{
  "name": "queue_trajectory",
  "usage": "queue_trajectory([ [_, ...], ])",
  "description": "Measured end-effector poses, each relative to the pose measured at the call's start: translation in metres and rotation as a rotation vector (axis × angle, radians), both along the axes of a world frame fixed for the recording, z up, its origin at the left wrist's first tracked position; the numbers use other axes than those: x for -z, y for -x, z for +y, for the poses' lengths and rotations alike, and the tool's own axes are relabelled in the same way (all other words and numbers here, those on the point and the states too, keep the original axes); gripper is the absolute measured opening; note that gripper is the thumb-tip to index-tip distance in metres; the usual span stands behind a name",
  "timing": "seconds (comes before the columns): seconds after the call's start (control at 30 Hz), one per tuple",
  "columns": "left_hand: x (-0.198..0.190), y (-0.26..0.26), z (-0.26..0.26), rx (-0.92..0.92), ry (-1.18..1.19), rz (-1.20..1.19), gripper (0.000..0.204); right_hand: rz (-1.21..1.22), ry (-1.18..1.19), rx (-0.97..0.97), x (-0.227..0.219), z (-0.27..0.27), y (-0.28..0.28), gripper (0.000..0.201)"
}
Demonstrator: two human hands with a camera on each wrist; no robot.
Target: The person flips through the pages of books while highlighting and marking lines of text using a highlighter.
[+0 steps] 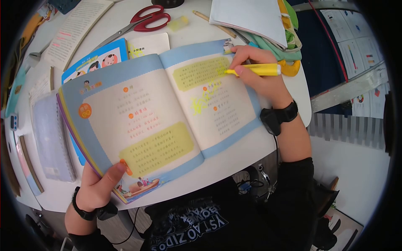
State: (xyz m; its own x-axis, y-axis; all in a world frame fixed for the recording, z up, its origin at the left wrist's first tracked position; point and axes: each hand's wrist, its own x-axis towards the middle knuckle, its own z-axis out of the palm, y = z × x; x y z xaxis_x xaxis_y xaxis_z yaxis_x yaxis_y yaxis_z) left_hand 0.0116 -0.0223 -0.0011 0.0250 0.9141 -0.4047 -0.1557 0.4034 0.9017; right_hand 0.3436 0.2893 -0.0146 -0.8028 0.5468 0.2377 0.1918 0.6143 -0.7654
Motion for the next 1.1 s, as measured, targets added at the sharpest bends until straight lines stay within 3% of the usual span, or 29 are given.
queue_trajectory([
  [0.17, -0.006, -0.008, 0.006, 0.000, 0.020, 0.013, 0.032, 0.131, 0.279, 0.075, -0.001, -0.007, 0.000, 0.010],
  [0.23, -0.013, -0.010, 0.005, -0.054, 0.054, 0.048, 0.033, 0.165, 0.190, 0.135, 0.002, -0.012, 0.005, 0.014],
  [0.3, -0.008, -0.008, 0.007, 0.030, -0.066, 0.049, 0.034, 0.201, 0.065, 0.173, -0.002, -0.018, 0.010, 0.028],
  [0.4, -0.004, -0.003, 0.008, 0.084, -0.073, -0.007, 0.034, 0.202, -0.100, 0.201, -0.012, -0.020, 0.009, 0.031],
  [0.5, -0.003, -0.005, 0.009, 0.069, -0.093, -0.020, 0.033, 0.208, -0.098, 0.142, -0.018, -0.025, 0.007, 0.033],
  [0.57, -0.003, -0.005, 0.008, 0.063, -0.100, -0.020, 0.033, 0.164, 0.122, 0.001, -0.023, -0.032, 0.005, 0.037],
  [0.63, -0.002, -0.003, 0.007, 0.095, -0.117, 0.014, 0.033, 0.182, 0.147, -0.030, -0.028, -0.037, 0.010, 0.035],
  [0.7, -0.005, -0.001, 0.007, 0.107, -0.079, 0.006, 0.034, 0.010, 0.191, -0.331, -0.043, -0.036, 0.009, 0.029],
  [0.9, -0.005, -0.002, 0.006, 0.061, -0.044, -0.052, 0.040, -0.041, 0.231, -0.343, -0.035, -0.041, 0.013, 0.027],
  [0.97, -0.003, 0.000, 0.006, 0.085, -0.076, -0.014, 0.040, -0.129, 0.352, -0.320, -0.033, -0.044, 0.012, 0.029],
  [1.1, -0.003, 0.001, 0.006, 0.109, -0.060, -0.039, 0.040, -0.075, 0.185, -0.377, -0.029, -0.052, 0.018, 0.027],
])
